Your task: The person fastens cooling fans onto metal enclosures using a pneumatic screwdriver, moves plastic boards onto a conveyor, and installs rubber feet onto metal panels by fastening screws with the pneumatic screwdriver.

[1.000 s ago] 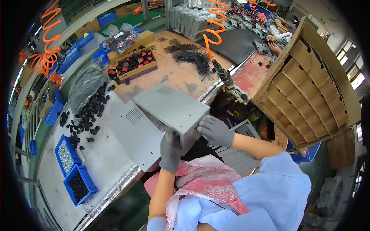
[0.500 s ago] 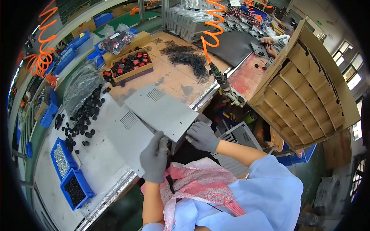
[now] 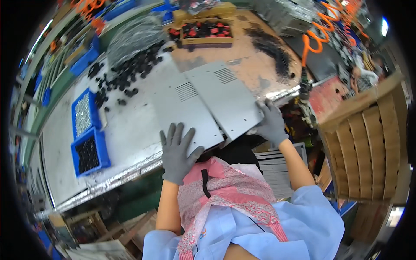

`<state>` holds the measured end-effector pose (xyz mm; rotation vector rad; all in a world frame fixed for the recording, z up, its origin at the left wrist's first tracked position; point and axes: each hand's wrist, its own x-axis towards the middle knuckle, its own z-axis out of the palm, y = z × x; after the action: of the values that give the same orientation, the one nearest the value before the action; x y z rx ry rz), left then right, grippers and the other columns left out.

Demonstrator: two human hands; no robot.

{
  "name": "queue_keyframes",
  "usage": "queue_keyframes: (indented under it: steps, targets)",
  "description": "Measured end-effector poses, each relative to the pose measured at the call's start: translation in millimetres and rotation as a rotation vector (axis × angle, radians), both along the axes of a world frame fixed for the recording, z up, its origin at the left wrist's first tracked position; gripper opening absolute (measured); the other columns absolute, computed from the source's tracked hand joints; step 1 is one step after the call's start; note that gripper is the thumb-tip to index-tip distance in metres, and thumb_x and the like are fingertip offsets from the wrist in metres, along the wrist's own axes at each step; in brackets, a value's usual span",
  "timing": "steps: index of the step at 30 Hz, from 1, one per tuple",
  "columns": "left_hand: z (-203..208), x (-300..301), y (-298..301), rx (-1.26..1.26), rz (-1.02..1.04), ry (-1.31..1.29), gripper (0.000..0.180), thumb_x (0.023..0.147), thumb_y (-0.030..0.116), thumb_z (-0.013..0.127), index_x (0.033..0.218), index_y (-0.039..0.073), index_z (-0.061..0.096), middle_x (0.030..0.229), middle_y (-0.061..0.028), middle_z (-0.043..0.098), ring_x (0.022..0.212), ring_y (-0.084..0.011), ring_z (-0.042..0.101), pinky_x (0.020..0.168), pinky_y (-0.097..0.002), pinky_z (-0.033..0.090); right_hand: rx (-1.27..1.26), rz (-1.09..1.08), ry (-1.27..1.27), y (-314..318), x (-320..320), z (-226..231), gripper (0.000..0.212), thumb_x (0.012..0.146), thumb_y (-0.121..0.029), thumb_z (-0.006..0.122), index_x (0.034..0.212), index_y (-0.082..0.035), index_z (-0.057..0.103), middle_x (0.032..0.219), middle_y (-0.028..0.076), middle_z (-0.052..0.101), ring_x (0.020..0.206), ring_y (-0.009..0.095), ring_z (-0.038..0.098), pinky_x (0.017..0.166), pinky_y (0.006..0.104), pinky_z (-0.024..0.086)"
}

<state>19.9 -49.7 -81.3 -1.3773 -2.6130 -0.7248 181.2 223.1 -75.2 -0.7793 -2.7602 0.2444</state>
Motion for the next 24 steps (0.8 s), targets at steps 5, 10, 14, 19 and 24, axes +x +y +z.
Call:
queue_keyframes:
  steps: [5, 10, 14, 19, 24]
  targets:
    - [5, -1, -9, -0.025, -0.082, -0.019, 0.064, 0.071, 0.055, 0.062, 0.120, 0.014, 0.056, 0.132, -0.0131, 0.044, 0.128, -0.0333, 0.033, 0.107, -0.0562, 0.016, -0.184, 0.111, 0.030, -5, -8, -4, 0.101, 0.043, -0.037, 0.085, 0.131, -0.016, 0.041, 0.129, 0.020, 0.040, 0.122, 0.038, 0.037, 0.101, 0.0444, 0.031]
    - [-4, 3, -13, -0.022, -0.067, 0.010, 0.069, 0.063, 0.046, 0.072, 0.124, 0.019, 0.052, 0.134, -0.0115, 0.042, 0.129, -0.0310, 0.033, 0.106, -0.0565, 0.018, -0.159, 0.212, -0.001, -34, -10, 1, 0.088, 0.054, -0.042, 0.080, 0.128, -0.015, 0.043, 0.128, 0.022, 0.039, 0.121, 0.040, 0.035, 0.100, 0.0480, 0.030]
    - [-5, 5, -15, -0.012, -0.050, -0.012, 0.068, 0.064, 0.045, 0.071, 0.123, 0.019, 0.052, 0.133, -0.0119, 0.042, 0.129, -0.0311, 0.033, 0.106, -0.0566, 0.019, 0.113, 0.307, 0.084, -91, -14, 15, 0.073, 0.069, -0.060, 0.059, 0.124, -0.013, 0.048, 0.134, 0.024, 0.033, 0.127, 0.043, 0.026, 0.105, 0.0542, 0.015]
    - [-2, 3, -11, -0.013, -0.064, 0.022, 0.068, 0.065, 0.046, 0.070, 0.124, 0.017, 0.052, 0.132, -0.0122, 0.043, 0.129, -0.0311, 0.033, 0.107, -0.0552, 0.019, 0.091, 0.524, 0.093, -105, -46, 6, 0.048, 0.081, -0.045, 0.052, 0.119, -0.016, 0.052, 0.129, 0.020, 0.042, 0.122, 0.038, 0.036, 0.102, 0.0531, 0.023]
    - [-4, 3, -11, -0.018, -0.053, 0.016, 0.068, 0.065, 0.046, 0.071, 0.124, 0.017, 0.052, 0.132, -0.0119, 0.044, 0.128, -0.0308, 0.034, 0.107, -0.0543, 0.019, 0.253, 0.314, 0.090, -72, -53, -2, 0.039, 0.085, -0.033, 0.048, 0.121, -0.018, 0.053, 0.129, 0.017, 0.045, 0.119, 0.036, 0.040, 0.100, 0.0520, 0.026]
